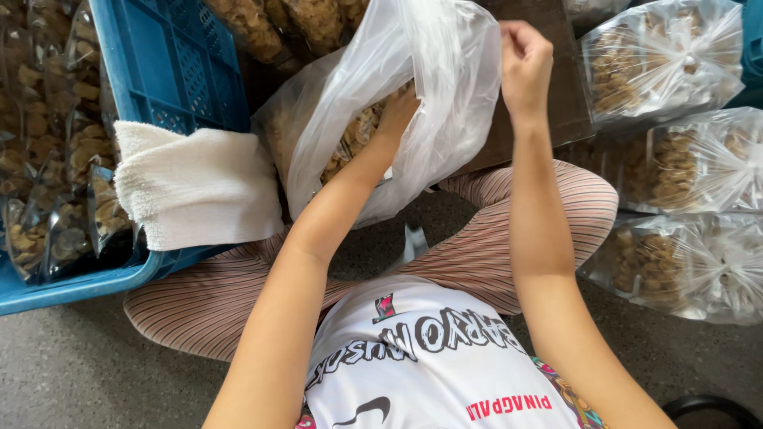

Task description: The person sits on the floor and packs small transparent snack bags into a larger white plastic bag. They arrange the bags neatly inside the larger bag and adjust the contents throughout the process.

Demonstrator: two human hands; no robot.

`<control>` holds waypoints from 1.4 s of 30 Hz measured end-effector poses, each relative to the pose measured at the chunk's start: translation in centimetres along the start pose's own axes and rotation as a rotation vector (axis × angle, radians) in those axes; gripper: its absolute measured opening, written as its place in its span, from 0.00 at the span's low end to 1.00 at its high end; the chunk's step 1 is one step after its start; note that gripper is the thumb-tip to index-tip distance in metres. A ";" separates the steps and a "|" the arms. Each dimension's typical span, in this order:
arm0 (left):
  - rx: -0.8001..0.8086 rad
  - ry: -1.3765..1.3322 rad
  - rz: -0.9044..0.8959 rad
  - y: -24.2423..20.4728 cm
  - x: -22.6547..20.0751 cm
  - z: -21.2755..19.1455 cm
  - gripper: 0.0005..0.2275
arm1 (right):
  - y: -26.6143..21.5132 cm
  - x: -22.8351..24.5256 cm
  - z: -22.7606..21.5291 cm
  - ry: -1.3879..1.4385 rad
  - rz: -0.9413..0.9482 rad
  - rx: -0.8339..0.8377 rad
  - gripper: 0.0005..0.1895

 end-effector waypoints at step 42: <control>-0.103 -0.021 0.004 -3.6 -0.9 -0.7 0.11 | -6.0 -0.3 3.7 0.761 0.884 0.613 0.11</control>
Point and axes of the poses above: each hand's wrist, its own y-axis towards the middle knuckle, its own z-axis out of the palm, x = y × z, the point moved 3 cm from there along y, towards the middle knuckle, and after that the axes turned 4 degrees about -y, right-handed, at the moved point
